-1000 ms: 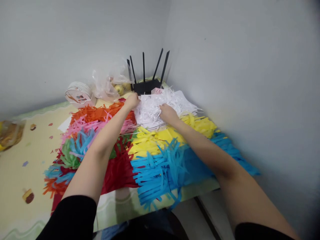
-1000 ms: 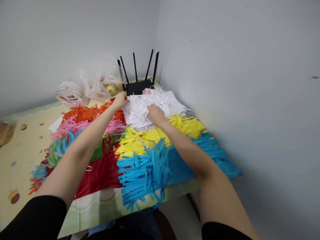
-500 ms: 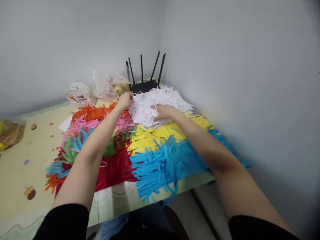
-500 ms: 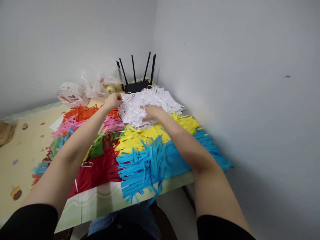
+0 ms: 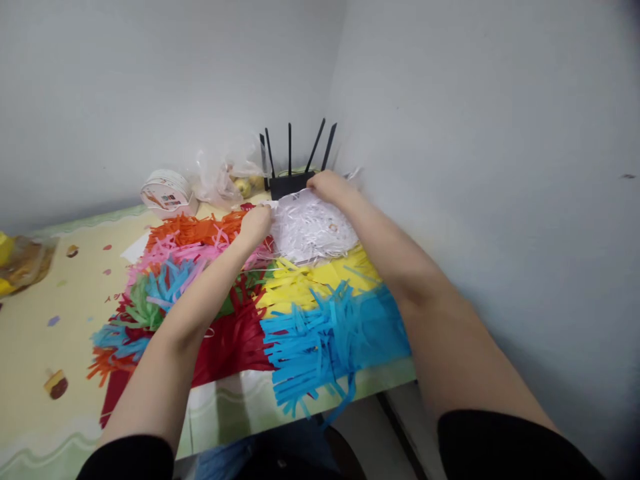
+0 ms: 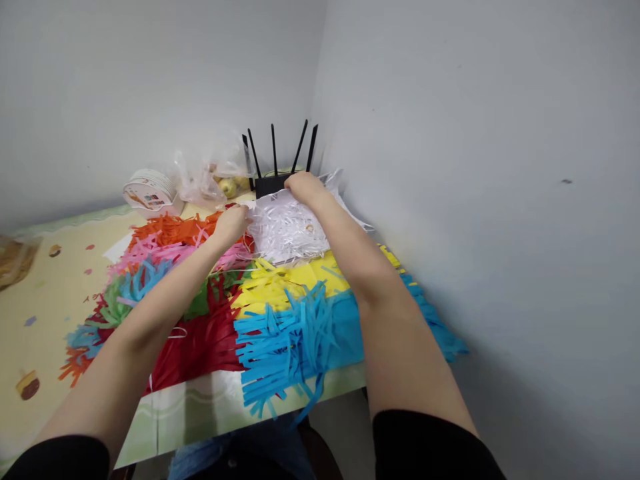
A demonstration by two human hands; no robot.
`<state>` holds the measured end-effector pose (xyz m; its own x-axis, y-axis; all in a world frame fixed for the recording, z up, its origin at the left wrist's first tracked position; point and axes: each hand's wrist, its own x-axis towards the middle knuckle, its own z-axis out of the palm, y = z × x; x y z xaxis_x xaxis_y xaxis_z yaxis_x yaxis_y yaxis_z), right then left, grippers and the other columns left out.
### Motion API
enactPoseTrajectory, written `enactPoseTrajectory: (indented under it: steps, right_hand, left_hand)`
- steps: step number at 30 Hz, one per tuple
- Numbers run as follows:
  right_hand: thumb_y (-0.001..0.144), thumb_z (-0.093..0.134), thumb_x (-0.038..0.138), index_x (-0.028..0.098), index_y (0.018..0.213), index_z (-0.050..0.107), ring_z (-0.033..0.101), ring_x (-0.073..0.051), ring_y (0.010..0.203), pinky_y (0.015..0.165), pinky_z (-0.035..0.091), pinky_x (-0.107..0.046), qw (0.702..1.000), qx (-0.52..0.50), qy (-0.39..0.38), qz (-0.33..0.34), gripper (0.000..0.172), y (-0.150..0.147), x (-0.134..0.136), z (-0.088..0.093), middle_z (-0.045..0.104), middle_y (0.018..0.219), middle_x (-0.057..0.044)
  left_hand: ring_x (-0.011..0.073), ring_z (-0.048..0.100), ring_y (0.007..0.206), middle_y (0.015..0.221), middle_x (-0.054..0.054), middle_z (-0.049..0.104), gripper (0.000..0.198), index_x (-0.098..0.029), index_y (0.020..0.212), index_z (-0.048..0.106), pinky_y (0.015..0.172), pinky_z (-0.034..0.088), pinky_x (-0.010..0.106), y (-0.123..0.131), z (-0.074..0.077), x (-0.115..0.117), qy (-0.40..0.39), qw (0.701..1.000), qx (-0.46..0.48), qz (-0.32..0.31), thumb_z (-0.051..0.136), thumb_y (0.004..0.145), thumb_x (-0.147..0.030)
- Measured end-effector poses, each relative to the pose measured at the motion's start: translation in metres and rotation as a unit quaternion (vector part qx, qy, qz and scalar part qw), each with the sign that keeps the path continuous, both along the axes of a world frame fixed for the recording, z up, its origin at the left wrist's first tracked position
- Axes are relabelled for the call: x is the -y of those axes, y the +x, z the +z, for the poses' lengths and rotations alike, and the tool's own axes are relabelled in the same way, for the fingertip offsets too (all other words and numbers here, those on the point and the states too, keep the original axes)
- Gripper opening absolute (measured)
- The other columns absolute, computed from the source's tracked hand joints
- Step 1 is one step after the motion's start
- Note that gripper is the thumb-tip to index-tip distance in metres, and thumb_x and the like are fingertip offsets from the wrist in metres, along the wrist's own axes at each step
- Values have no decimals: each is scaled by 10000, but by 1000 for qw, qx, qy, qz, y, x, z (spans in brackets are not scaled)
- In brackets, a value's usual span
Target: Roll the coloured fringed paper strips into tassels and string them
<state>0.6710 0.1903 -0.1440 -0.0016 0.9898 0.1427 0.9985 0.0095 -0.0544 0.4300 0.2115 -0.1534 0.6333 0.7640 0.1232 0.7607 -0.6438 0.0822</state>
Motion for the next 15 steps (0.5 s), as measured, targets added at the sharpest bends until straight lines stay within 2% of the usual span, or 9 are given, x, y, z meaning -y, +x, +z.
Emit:
enactPoseTrajectory:
  steps: [5, 8, 11, 13, 15]
  right_hand:
    - [894, 540, 20, 122, 1312, 750, 685, -285, 1141, 1011, 499, -384, 999, 51, -6, -10, 478, 6, 1, 13, 761, 1236, -169]
    - [935, 442, 32, 88, 1258, 762, 674, -296, 1118, 961, 491, -389, 997, 78, 19, -17, 457, 2, 12, 23, 744, 1229, -201]
    - [1025, 336, 133, 91, 1245, 744, 626, -305, 1166, 906, 471, -384, 992, 109, 56, 7, 465, -6, 30, 31, 692, 1288, -212]
    - [1061, 271, 182, 92, 1257, 722, 588, -309, 1203, 889, 457, -386, 988, 129, 71, 35, 500, -10, 41, 35, 657, 1336, -216]
    - [1072, 232, 184, 80, 1264, 704, 566, -316, 1205, 899, 447, -406, 984, 148, 84, 59, 519, -11, 49, 39, 639, 1354, -232]
  left_hand:
    - [323, 617, 1313, 1318, 277, 655, 412, -14, 1312, 642, 1086, 501, 428, 3, 2, 28, 35, 997, -36, -59, 347, 1040, -108]
    - [298, 637, 1298, 1293, 251, 694, 392, -33, 1268, 692, 1109, 493, 411, 9, -6, 49, -3, 990, -80, -117, 389, 1028, -98]
    - [254, 683, 1252, 1267, 170, 750, 352, -127, 1268, 734, 1061, 522, 343, 13, -9, 64, -66, 978, -131, -147, 533, 980, -116]
    - [227, 742, 1117, 1147, 105, 802, 285, -196, 1166, 790, 945, 559, 278, 13, 0, 69, -116, 968, -165, -149, 665, 912, -163]
    - [228, 767, 1005, 1038, 86, 817, 199, -211, 1052, 819, 851, 572, 260, 11, 18, 70, -146, 964, -179, -133, 730, 877, -245]
